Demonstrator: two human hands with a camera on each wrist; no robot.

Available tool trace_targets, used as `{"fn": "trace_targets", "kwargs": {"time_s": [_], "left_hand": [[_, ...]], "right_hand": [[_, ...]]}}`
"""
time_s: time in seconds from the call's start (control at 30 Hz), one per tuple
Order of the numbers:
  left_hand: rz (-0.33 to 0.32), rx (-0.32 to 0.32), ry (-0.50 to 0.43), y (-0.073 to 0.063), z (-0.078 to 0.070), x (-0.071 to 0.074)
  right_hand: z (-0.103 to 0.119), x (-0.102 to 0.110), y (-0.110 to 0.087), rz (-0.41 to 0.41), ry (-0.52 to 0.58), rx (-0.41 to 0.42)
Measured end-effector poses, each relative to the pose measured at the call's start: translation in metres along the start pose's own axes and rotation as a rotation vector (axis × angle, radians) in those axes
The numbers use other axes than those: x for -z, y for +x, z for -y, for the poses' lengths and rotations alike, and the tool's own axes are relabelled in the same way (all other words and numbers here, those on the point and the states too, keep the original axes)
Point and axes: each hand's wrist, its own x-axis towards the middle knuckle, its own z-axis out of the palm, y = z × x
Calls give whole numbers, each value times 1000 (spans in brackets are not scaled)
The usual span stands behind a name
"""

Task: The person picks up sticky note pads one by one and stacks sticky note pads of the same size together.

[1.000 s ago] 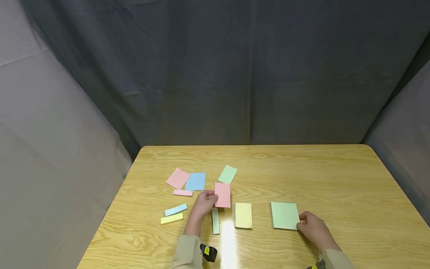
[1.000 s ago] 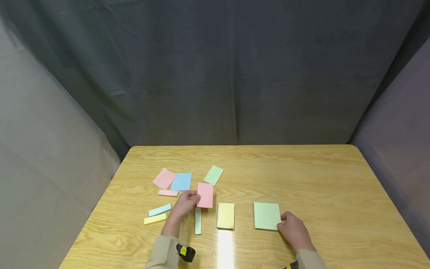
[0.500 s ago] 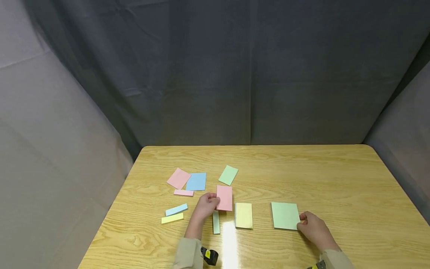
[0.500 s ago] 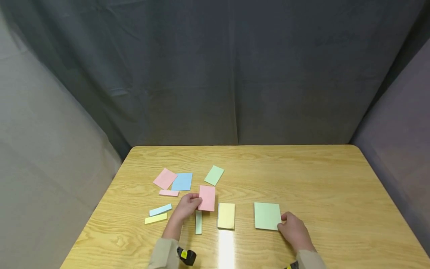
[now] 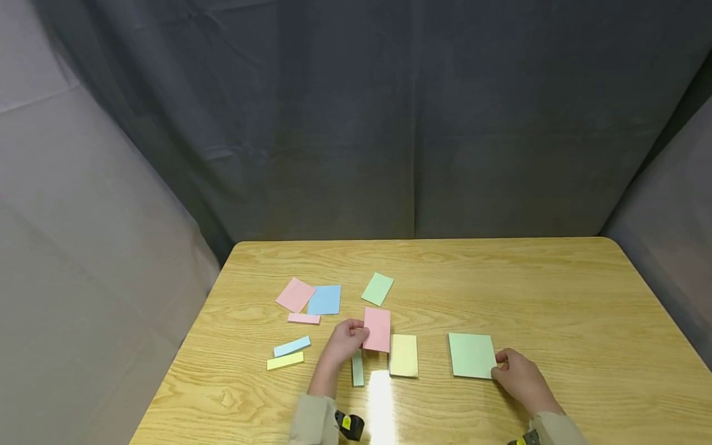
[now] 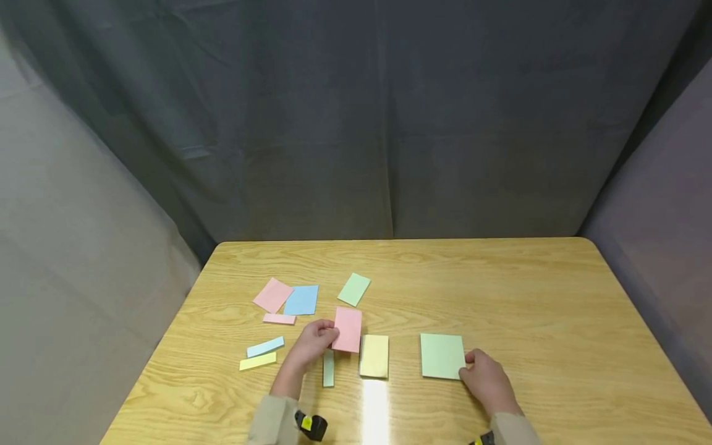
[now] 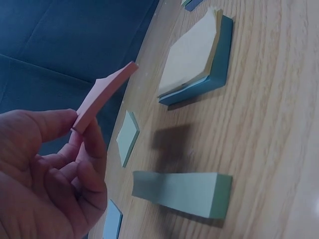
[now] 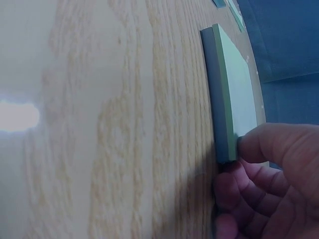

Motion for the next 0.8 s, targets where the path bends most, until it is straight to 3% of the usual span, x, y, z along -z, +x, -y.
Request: {"fn": "trace_targets", "kwargs": {"time_s": [0.3, 0.8], "left_hand": [[2, 15, -8, -3, 1, -10], [86, 12, -74, -11, -2, -31]], "right_hand": [[-1, -1, 1, -2, -1, -1], [-2, -1, 1, -7, -7, 10]]}}
